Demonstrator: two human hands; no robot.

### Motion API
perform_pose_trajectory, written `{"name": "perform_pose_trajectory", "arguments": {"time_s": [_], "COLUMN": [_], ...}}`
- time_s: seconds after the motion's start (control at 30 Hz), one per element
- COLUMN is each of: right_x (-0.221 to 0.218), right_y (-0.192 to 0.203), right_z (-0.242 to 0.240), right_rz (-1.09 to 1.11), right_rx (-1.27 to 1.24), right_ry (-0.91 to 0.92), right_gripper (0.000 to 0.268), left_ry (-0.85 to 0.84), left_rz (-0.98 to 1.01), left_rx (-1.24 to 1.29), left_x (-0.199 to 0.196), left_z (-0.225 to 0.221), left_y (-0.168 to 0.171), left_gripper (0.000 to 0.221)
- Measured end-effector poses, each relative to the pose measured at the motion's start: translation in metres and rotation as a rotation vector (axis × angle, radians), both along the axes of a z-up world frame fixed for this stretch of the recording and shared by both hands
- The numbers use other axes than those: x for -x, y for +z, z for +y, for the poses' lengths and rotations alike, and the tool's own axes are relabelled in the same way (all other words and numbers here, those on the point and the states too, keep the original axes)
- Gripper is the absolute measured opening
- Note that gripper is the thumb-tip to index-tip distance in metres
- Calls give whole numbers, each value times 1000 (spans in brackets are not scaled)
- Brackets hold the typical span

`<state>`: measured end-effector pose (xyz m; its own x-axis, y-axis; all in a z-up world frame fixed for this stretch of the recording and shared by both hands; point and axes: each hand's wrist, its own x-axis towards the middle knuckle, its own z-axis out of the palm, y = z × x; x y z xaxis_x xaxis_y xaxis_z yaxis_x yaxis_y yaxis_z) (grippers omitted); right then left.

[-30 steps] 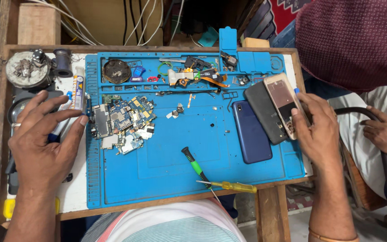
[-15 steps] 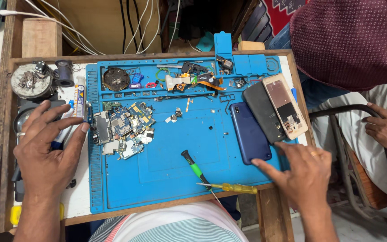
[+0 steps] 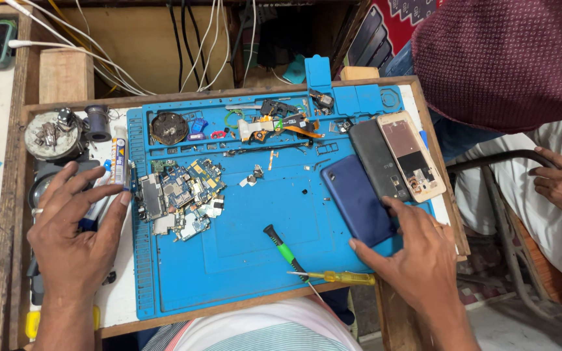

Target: The person handles small electronic components and wires on a blue work mat, then picks up a dark blue smartphone and uses a screwdriver to pry at its edges. The person continues to manipulate the phone and components on the cluttered workbench.

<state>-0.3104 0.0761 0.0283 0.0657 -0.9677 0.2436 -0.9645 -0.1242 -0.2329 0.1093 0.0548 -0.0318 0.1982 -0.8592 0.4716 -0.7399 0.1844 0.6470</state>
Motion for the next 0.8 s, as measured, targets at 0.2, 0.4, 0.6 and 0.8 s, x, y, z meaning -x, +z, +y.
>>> {"name": "perform_pose_trajectory", "arguments": {"time_s": [0.2, 0.4, 0.6, 0.8], "right_x": [1, -4, -9, -34], "right_y": [-3, -17, -15, 29], "right_z": [4, 13, 19, 27], "right_rz": [-322, -526, -433, -334], "right_rx": [-59, -98, 164, 227], "right_ry": [-53, -46, 82, 687], "right_gripper": [90, 41, 26, 36], "left_ry": [2, -2, -5, -475], "left_rz": [2, -28, -72, 168], "left_rx": [-1, 15, 20, -69], "left_x": [-2, 0, 14, 54], "left_z": [1, 0, 4, 22], "left_y": [-4, -3, 14, 45], "left_gripper": [12, 11, 13, 54]}}
